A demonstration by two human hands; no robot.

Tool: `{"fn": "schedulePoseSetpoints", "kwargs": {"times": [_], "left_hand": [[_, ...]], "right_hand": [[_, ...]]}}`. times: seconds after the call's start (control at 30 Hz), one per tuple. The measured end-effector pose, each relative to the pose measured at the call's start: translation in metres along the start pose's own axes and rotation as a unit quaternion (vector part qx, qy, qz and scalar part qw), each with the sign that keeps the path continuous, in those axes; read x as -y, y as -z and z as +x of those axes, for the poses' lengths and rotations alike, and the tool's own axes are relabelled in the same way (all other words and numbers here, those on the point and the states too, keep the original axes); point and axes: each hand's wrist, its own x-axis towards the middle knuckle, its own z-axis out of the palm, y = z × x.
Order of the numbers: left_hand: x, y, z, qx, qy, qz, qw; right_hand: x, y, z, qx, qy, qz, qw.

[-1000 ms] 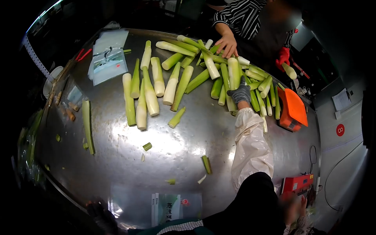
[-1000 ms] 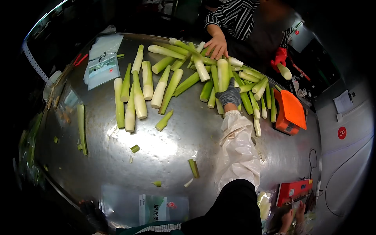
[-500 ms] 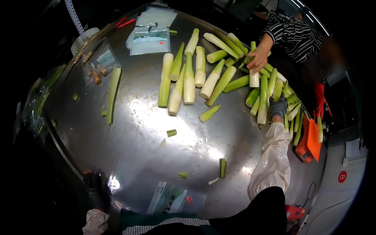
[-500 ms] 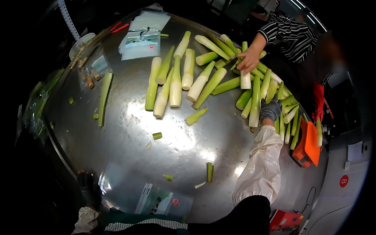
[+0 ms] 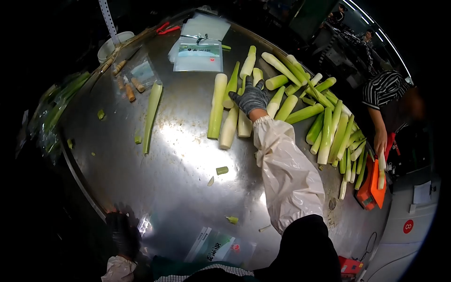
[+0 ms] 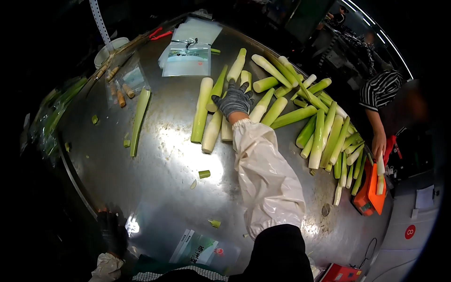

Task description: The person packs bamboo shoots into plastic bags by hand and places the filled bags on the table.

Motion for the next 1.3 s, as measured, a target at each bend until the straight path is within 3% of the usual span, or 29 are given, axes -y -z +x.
{"fn": "schedulePoseSetpoints", "kwargs": {"times": [0.03,0.1,0.13,0.2,0.27,0.3,0.33,0.4,0.47,0.53,0.6,0.63,0.87,0.93,0.97,1.07,1.1,1.3], "left_hand": [[0.000,0.000,0.001,0.008,0.009,-0.003,1.000],[-0.005,0.005,0.007,-0.011,0.007,-0.011,1.000],[-0.012,0.010,0.014,-0.027,0.008,-0.016,0.999],[-0.013,0.009,0.014,-0.035,0.004,0.004,0.999],[-0.017,0.013,0.019,-0.013,0.013,0.013,1.000],[-0.015,0.015,0.025,0.100,-0.018,0.068,0.992],[-0.016,0.025,0.029,0.031,-0.020,-0.027,0.999],[-0.009,0.019,0.029,0.028,-0.129,0.050,0.990],[-0.011,0.026,0.029,0.064,-0.108,0.019,0.992],[-0.008,0.017,0.020,0.034,-0.078,-0.016,0.996],[-0.011,0.019,0.020,0.035,-0.081,0.044,0.995],[-0.016,0.020,0.023,0.029,-0.040,-0.023,0.999],[-0.019,0.018,0.021,0.016,-0.033,-0.046,0.998],[-0.021,0.019,0.019,0.042,-0.027,-0.017,0.999],[-0.023,0.021,0.018,0.046,-0.026,-0.015,0.999],[-0.032,0.027,0.027,0.006,-0.085,-0.012,0.996],[-0.028,0.022,0.022,0.003,-0.075,-0.009,0.997],[-0.032,0.019,0.021,-0.007,-0.066,-0.025,0.997]], "right_hand": [[0.001,-0.002,0.017,-0.005,-0.001,-0.002,1.000],[-0.005,-0.015,0.052,0.039,-0.137,0.064,0.988],[-0.008,-0.017,0.058,0.036,-0.140,0.066,0.987],[-0.019,-0.020,0.068,0.133,-0.131,0.041,0.982],[-0.031,-0.034,0.078,0.119,-0.089,0.014,0.989],[-0.033,-0.037,0.075,0.093,-0.084,0.014,0.992],[-0.023,-0.022,0.059,0.086,-0.126,0.041,0.987],[-0.023,-0.019,0.056,0.088,-0.152,0.037,0.984],[-0.026,-0.012,0.051,0.079,-0.150,0.082,0.982],[-0.029,-0.011,0.050,0.081,-0.151,0.087,0.981],[-0.029,-0.011,0.049,0.069,-0.153,0.105,0.980],[-0.031,-0.013,0.050,0.055,-0.150,0.113,0.981],[-0.045,-0.002,0.047,0.019,-0.134,0.185,0.973],[-0.047,0.021,0.037,0.084,-0.078,0.193,0.974],[-0.044,0.009,0.040,0.058,-0.065,0.141,0.986],[-0.031,0.012,0.030,0.104,-0.104,0.123,0.981],[-0.026,-0.007,0.035,0.031,-0.139,0.172,0.975],[-0.025,-0.005,0.026,0.109,-0.086,0.140,0.980]]}}
